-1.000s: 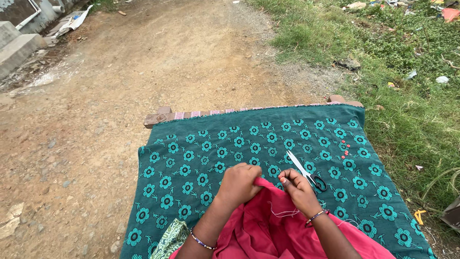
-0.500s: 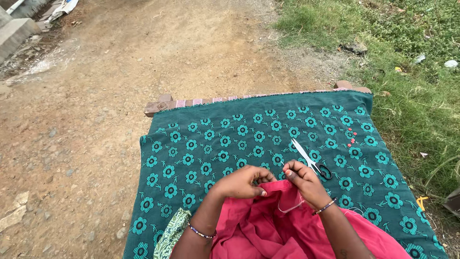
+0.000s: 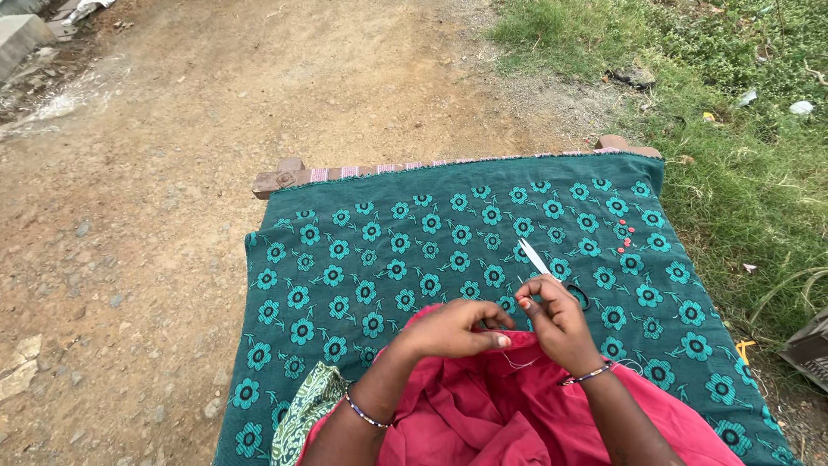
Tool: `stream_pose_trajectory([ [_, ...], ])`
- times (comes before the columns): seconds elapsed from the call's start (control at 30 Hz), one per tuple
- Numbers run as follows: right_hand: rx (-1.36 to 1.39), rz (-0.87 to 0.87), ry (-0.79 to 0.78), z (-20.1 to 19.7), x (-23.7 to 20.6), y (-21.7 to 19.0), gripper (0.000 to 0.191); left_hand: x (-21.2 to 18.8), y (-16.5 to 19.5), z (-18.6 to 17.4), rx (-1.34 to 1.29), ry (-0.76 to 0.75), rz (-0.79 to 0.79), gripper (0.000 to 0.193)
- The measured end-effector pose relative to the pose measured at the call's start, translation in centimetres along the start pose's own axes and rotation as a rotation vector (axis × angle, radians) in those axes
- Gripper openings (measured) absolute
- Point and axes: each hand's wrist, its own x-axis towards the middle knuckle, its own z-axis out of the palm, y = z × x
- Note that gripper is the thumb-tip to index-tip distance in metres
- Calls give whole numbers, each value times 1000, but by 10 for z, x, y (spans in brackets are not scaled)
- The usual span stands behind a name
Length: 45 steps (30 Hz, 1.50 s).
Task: The person sits on an outdoor cot and hand-sews a pink garment with a needle and thread, pulling stitches through the fabric and drawing the thread taut. They pick up a button from the mat, continue stitching, and use scissors to cut the thread near the end.
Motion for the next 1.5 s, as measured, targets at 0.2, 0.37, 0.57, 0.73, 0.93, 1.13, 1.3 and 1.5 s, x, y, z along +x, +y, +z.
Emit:
stream_pose_trajectory([
  [0.2, 106, 50, 105, 7, 1, -16, 9, 2, 15, 23, 144, 155, -33, 21],
  [0.37, 227, 119, 139, -13, -20, -25, 13, 8, -8, 23, -365, 104, -59, 17],
  [0.57, 383, 287, 49, -6, -53, -23, 15, 15, -28, 27, -494, 103, -2, 21],
  [0.73, 208, 164, 177, 7, -58, -19, 16, 14, -32, 28, -516, 89, 11, 24],
  [0.93, 216, 134, 226, 14, -56, -16, 15, 13, -29, 30, -532, 103, 15, 25],
  [1.13, 161, 120, 227, 15, -54, -22, 15, 10, -18, 33, -434, 186, -5, 18],
  [1.3, -33, -24, 177, 4, -47, -21, 20, 4, 2, 28, -275, 191, 33, 16],
  [1.5, 282, 347, -147, -18, -49, 11, 38, -12, 23, 21, -90, 122, 55, 21],
])
